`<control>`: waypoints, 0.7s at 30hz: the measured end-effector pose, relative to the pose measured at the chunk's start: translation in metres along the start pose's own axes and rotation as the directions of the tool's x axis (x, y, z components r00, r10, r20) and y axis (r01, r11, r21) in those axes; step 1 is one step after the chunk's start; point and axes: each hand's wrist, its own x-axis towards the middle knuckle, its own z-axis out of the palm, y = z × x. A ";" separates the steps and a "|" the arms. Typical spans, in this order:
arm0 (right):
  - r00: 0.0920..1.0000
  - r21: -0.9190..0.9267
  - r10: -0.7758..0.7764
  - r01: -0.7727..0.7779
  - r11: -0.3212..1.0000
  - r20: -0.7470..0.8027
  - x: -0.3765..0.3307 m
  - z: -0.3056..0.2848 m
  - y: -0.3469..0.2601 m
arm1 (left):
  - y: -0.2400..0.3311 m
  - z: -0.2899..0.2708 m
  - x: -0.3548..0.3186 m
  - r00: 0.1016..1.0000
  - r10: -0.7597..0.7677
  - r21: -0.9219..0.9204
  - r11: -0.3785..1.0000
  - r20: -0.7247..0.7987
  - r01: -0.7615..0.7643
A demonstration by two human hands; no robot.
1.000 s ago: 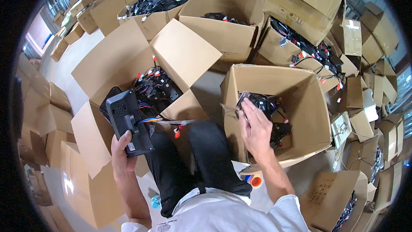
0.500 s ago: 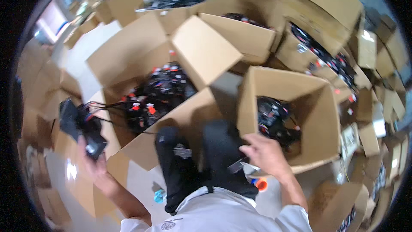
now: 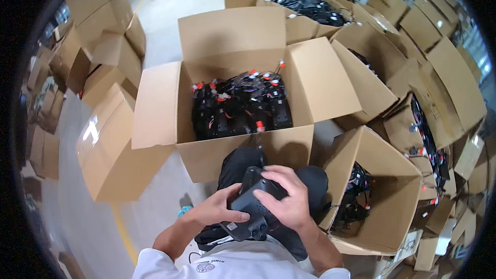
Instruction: The person sorts and inspects electronic display units and cable harnesses by hand, taking them from open cardboard boxes.
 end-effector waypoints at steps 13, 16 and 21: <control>0.885 -0.392 -0.207 0.031 0.920 -0.416 0.035 -0.009 -0.017 | -0.022 0.016 0.069 0.904 -0.019 -0.828 0.410 -0.427 -0.382; 0.862 -0.295 -0.147 -0.004 0.955 -0.485 0.070 -0.017 -0.023 | 0.007 0.013 0.090 0.893 0.088 -0.816 0.376 -0.441 -0.440; 0.977 -0.412 0.076 -0.153 0.898 -0.199 0.137 -0.032 -0.048 | 0.057 -0.038 0.115 0.730 0.466 -0.593 0.429 -0.500 -0.681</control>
